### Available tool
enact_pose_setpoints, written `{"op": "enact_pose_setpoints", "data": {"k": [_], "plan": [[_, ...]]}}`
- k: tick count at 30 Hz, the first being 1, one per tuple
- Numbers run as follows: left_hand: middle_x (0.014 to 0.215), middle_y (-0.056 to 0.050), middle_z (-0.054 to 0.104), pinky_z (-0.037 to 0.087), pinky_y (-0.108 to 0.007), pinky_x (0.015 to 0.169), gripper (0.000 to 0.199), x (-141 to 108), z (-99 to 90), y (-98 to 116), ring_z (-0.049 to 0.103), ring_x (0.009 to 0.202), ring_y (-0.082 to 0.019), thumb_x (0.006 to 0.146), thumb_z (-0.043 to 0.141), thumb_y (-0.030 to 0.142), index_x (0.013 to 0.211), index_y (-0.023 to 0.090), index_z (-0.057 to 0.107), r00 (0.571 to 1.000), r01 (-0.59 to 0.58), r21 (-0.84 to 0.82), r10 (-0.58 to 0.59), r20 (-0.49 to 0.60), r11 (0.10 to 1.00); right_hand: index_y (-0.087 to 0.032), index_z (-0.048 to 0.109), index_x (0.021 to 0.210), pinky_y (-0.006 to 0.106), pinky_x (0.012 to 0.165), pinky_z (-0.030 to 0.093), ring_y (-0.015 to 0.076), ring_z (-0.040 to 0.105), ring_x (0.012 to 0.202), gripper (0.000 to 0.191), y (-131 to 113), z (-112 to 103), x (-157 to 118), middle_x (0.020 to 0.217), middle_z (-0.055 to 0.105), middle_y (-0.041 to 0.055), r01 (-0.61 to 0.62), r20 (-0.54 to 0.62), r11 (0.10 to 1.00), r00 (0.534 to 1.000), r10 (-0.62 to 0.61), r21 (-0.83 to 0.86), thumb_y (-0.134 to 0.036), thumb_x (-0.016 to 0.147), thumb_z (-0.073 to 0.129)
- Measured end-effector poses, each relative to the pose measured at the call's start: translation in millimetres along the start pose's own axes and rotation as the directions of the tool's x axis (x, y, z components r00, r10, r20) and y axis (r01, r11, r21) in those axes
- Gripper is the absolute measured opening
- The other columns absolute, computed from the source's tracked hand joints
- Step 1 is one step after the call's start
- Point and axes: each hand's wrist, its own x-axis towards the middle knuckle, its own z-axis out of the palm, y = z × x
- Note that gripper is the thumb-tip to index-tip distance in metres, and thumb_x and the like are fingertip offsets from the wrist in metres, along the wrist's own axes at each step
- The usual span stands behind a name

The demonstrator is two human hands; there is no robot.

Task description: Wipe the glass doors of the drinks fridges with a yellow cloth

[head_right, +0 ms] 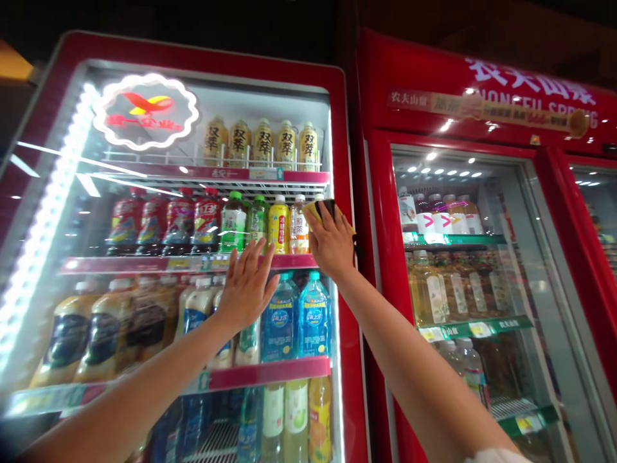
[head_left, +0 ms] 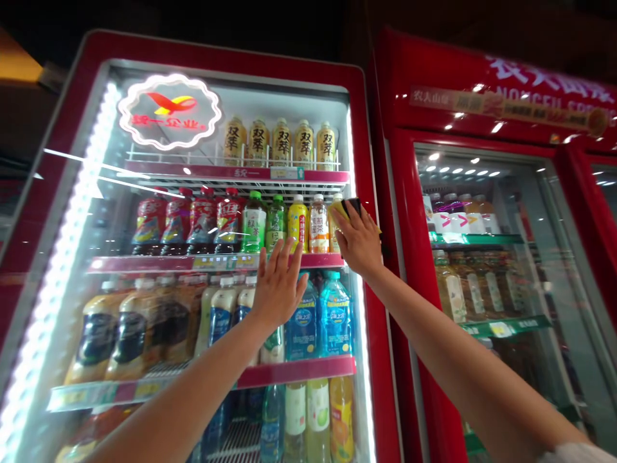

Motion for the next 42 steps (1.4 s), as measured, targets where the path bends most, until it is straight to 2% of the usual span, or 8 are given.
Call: {"op": "enact_pose_setpoints", "data": {"k": [7,14,18,22,26,30,36,42], "plan": [[0.168,-0.018,0.031,0.022,-0.061,0.127,0.072,-5.8,-6.0,-5.5,0.026,0.157,-0.035,0.104,0.042,0.035,0.165,0.022,0.008,0.999,-0.003,0.007,0.003,0.034,1.0,-0.032,0.049,0.155,0.051,0.125,0.033,0.0303,0.033,0.155,0.052,3.0,-10.6,-48.1,0.167,0.038,0.0017,0.307,0.089,0.95,0.946,-0.311,0.061,-0.029,0.103,0.048],[0.169,-0.018,0.028,0.021,-0.062,0.128,0.068,-9.1,-12.2,-22.6,0.024,0.158,-0.036,0.104,0.04,0.035,0.165,0.021,0.012,0.997,0.057,0.019,-0.057,0.054,0.998,-0.03,0.049,0.155,0.055,0.123,0.036,0.0347,0.034,0.154,0.052,-9.5,2.7,-3.9,0.166,0.04,0.0028,0.097,-0.013,0.993,0.995,-0.097,0.064,-0.026,0.103,0.048],[0.168,-0.02,0.03,0.022,-0.063,0.127,0.065,-11.0,-13.9,-27.3,0.026,0.157,-0.037,0.104,0.038,0.037,0.163,0.017,0.018,0.992,0.096,0.029,-0.098,0.084,0.995,-0.036,0.048,0.155,0.053,0.122,0.037,0.031,0.033,0.154,0.052,-37.4,6.8,-22.3,0.163,0.044,-0.0008,0.229,-0.022,0.967,0.974,-0.228,0.108,-0.028,0.104,0.048],[0.168,-0.019,0.031,0.021,-0.063,0.127,0.066,-18.3,-22.3,-39.2,0.025,0.157,-0.037,0.103,0.04,0.038,0.163,0.019,0.019,0.992,0.075,0.031,-0.078,0.096,0.997,-0.034,0.066,0.138,0.046,0.112,0.048,0.0291,0.049,0.143,0.041,-21.8,-2.0,-49.0,0.153,0.058,0.0014,0.334,0.005,0.935,0.941,-0.337,0.12,-0.025,0.102,0.051],[0.167,-0.018,0.032,0.022,-0.063,0.127,0.065,-19.7,-29.4,-52.6,0.028,0.156,-0.036,0.103,0.041,0.039,0.162,0.02,0.021,0.994,0.059,0.044,-0.063,0.087,0.997,-0.031,0.068,0.135,0.047,0.107,0.052,0.0297,0.056,0.135,0.042,-19.7,4.4,-23.2,0.148,0.062,0.0036,0.2,-0.041,0.971,0.98,-0.196,0.128,-0.018,0.099,0.051],[0.168,-0.017,0.03,0.023,-0.063,0.126,0.064,-17.3,-29.1,-58.5,0.027,0.156,-0.036,0.104,0.039,0.039,0.163,0.02,0.021,0.995,0.064,0.052,-0.068,0.078,0.997,-0.032,0.056,0.148,0.055,0.118,0.044,0.0311,0.044,0.148,0.05,-58.8,18.9,1.4,0.156,0.054,0.0017,0.11,-0.124,0.985,0.988,-0.094,0.131,-0.018,0.102,0.045],[0.167,-0.017,0.034,0.023,-0.061,0.127,0.064,-24.4,-30.0,-70.7,0.027,0.157,-0.035,0.103,0.04,0.038,0.162,0.018,0.024,0.995,0.035,0.066,-0.041,0.096,0.997,-0.032,0.058,0.146,0.05,0.118,0.045,0.0294,0.046,0.147,0.048,-61.7,9.5,-21.6,0.157,0.053,0.0013,0.332,-0.003,0.935,0.943,-0.334,0.126,-0.022,0.1,0.05],[0.166,-0.019,0.033,0.026,-0.06,0.126,0.062,-26.7,-33.9,-99.0,0.029,0.156,-0.036,0.104,0.039,0.038,0.16,0.015,0.028,0.996,0.035,0.083,-0.041,0.074,0.996,-0.026,0.061,0.144,0.051,0.122,0.04,0.0307,0.046,0.146,0.052,-81.3,22.3,24.7,0.157,0.053,0.0042,0.098,-0.075,0.986,0.993,-0.088,0.138,-0.014,0.094,0.053]]}}
